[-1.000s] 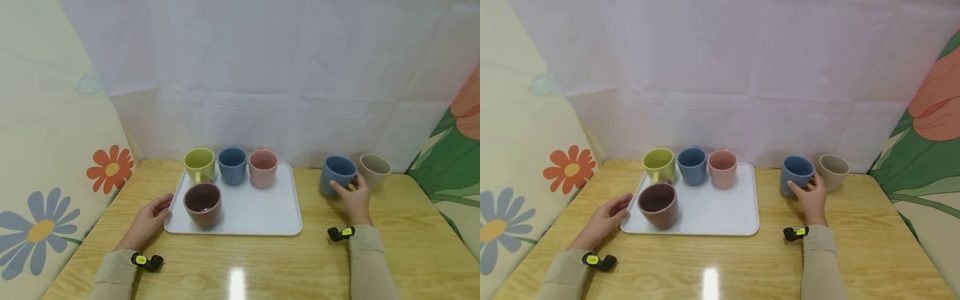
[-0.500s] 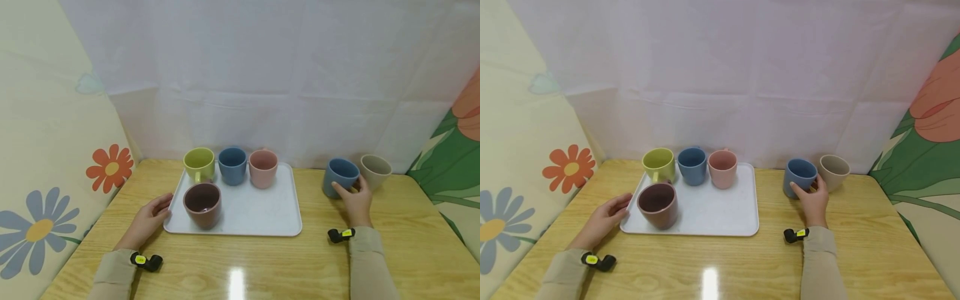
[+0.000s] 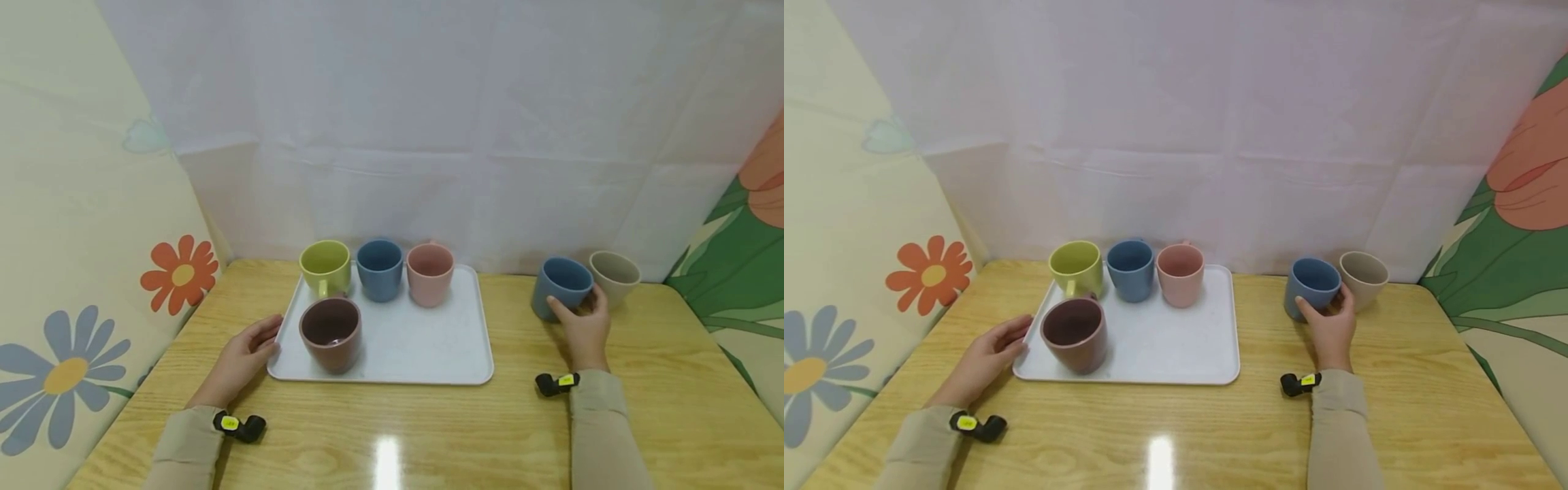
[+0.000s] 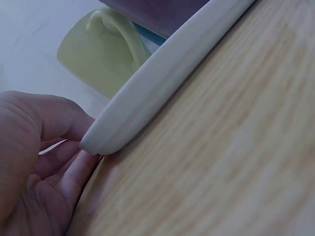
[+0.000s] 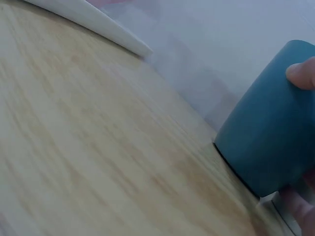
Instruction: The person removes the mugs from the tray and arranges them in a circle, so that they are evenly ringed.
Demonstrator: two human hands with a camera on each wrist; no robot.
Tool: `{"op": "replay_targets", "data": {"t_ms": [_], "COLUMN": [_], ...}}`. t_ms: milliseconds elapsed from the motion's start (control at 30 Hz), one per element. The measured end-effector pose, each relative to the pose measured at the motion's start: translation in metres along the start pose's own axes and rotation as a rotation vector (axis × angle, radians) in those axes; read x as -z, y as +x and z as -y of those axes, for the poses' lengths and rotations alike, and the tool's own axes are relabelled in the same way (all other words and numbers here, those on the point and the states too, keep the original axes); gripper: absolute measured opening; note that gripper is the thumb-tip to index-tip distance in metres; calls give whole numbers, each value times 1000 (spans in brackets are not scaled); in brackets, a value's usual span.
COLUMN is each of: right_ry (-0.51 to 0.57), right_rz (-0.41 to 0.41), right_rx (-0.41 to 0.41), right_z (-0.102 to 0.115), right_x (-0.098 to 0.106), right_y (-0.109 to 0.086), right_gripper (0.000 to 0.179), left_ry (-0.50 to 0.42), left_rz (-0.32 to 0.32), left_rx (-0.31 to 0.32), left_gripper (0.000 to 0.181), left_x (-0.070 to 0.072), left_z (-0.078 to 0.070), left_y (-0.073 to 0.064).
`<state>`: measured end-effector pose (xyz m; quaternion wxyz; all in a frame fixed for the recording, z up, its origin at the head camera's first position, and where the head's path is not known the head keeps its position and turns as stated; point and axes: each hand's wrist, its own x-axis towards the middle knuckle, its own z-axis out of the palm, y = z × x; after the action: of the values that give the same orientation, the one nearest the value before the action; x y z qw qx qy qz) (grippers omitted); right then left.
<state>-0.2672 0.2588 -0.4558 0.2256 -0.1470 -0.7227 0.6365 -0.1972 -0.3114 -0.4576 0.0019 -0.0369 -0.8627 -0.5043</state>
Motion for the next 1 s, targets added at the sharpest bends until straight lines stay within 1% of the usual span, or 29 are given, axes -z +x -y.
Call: {"op": "replay_targets", "data": {"t_ms": [200,267,467,800,900,1000], "right_ry": [-6,0,76,115,111,112], "right_rz": [-28,-37,-42,-77,-87,-112], "right_rx": [-4,5,33,68,82,109], "right_z": [-3,-4,-6,-7,-6,-4], "right_x": [1,1,-2,-3,-3,-3], "right_y": [-4,-4,0,1,0,-1], "right_gripper": [88,89,87,81,80,76], "left_ry": [14,15,4,11,23,24], "left_rz": [4,9,4,6,2,0], "left_rx": [18,25,28,27,31,28], "left_gripper": [55,55,55,54,54,54], "left_x": [1,0,0,-1,-1,0], "left_z": [0,-1,-2,-5,-4,-2], "left_y": [-1,-1,0,0,0,0]}}
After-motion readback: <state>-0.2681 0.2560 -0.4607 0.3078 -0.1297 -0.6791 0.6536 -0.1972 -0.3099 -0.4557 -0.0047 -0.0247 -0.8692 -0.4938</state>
